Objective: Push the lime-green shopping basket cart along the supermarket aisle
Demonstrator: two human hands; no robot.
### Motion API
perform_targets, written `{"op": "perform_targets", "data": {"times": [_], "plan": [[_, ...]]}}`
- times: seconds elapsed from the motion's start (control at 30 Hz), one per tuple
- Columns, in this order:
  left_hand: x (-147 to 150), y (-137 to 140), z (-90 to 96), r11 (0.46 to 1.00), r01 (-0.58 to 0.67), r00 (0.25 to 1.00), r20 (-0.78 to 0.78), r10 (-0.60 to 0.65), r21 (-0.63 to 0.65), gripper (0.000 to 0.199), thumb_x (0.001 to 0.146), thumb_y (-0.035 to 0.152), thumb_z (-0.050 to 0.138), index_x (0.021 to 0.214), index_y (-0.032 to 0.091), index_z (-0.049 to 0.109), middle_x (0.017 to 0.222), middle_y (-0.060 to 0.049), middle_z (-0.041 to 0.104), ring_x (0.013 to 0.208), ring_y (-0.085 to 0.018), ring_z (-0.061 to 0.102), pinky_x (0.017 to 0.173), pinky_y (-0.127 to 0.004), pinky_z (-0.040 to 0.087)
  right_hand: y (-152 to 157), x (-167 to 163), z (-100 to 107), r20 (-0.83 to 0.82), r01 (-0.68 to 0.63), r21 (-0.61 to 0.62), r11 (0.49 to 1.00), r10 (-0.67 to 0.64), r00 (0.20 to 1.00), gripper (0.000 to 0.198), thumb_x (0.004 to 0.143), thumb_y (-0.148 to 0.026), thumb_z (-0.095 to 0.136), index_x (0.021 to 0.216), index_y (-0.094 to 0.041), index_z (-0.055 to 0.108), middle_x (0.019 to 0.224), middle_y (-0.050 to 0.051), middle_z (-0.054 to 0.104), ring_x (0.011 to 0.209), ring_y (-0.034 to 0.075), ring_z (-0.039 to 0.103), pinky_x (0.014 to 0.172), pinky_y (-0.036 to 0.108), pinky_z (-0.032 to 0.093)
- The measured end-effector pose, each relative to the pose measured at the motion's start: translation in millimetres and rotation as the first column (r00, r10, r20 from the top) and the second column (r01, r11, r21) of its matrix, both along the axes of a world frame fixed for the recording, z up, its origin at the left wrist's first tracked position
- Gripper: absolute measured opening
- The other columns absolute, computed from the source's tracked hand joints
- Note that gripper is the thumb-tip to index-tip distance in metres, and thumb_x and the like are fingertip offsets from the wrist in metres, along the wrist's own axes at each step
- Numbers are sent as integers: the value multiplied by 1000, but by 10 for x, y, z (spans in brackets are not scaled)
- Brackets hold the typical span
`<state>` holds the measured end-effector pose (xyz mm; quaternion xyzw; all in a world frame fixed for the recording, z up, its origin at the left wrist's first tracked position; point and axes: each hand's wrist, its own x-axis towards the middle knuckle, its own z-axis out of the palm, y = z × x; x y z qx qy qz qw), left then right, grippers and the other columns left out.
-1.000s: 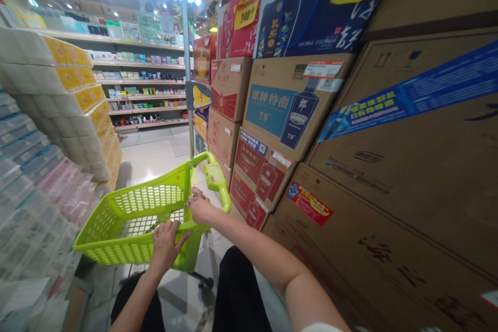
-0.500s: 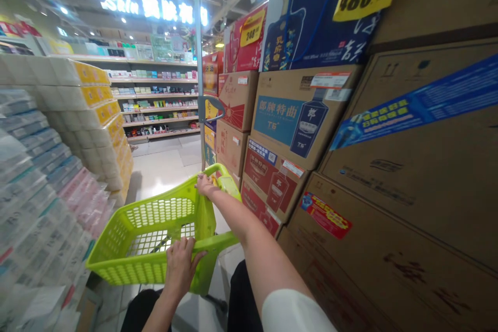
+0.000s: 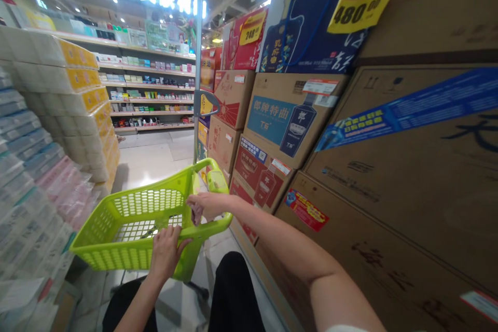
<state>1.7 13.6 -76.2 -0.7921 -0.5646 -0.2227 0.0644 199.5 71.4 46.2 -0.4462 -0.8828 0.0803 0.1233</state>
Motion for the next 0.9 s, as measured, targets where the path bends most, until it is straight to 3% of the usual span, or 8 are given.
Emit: {"op": "perform_targets", "data": {"times": [0.13,0.23,0.4,0.53,0.67,0.77,0.83,0.9], "plan": [[-1,52,5,1000,-2,1000,-15,2,1,25,93,39,42,103,23,58,95,-6,59,91,-24,50,84,-39,35,-231,60,109,286,2,-33,999,7,958,34,65,-9,65,95,-26,64,88,-1,64,75,16,58,73,28,45],[7,100,17,1000,-7,1000,-20,7,-3,24,92,38,43,103,22,58,95,-7,59,91,-24,50,84,-39,35,-351,-150,61,396,111,2,994,-103,912,20,71,-24,66,91,-24,64,89,5,62,83,23,58,74,35,45],[-16,168,21,1000,2,999,-52,-2,-14,24,91,32,43,109,22,56,99,-6,59,93,-23,51,85,-39,35,-520,-629,-179,206,192,136,972,-217,954,18,79,-30,58,93,-20,63,98,9,63,96,28,54,75,39,45],[-71,203,-12,1000,-8,997,-71,9,5,23,92,35,42,104,22,57,96,-5,59,91,-23,51,85,-38,35,-569,-427,-179,104,242,226,944,-271,957,13,80,-26,58,91,-20,63,97,8,63,98,27,51,76,38,43],[-87,229,-34,1000,-9,998,-61,11,25,27,94,40,40,104,22,57,96,-6,59,90,-24,51,83,-39,36,-523,77,-13,16,546,230,805,-564,825,13,85,-24,53,91,-22,65,97,10,64,97,28,49,73,38,42],[-55,253,-39,999,-13,998,-61,15,39,30,94,43,38,103,21,57,97,-7,60,90,-25,51,82,-39,36,-590,115,-59,-53,650,241,721,-659,750,19,85,-19,51,98,-23,64,108,12,62,101,30,46,76,41,42],[-30,269,-46,998,-18,997,-68,22,59,32,94,44,38,103,21,58,98,-7,60,91,-25,52,82,-39,36,-687,-31,-187,-95,635,282,719,-637,765,24,83,-14,52,103,-23,63,119,12,59,108,32,43,81,43,41],[-17,281,-54,997,-22,997,-70,27,78,32,94,45,38,104,21,58,99,-8,61,91,-25,52,82,-39,36,-749,-164,-303,-118,558,300,774,-550,827,27,82,-14,54,106,-23,61,123,10,58,113,32,40,84,43,41]]}}
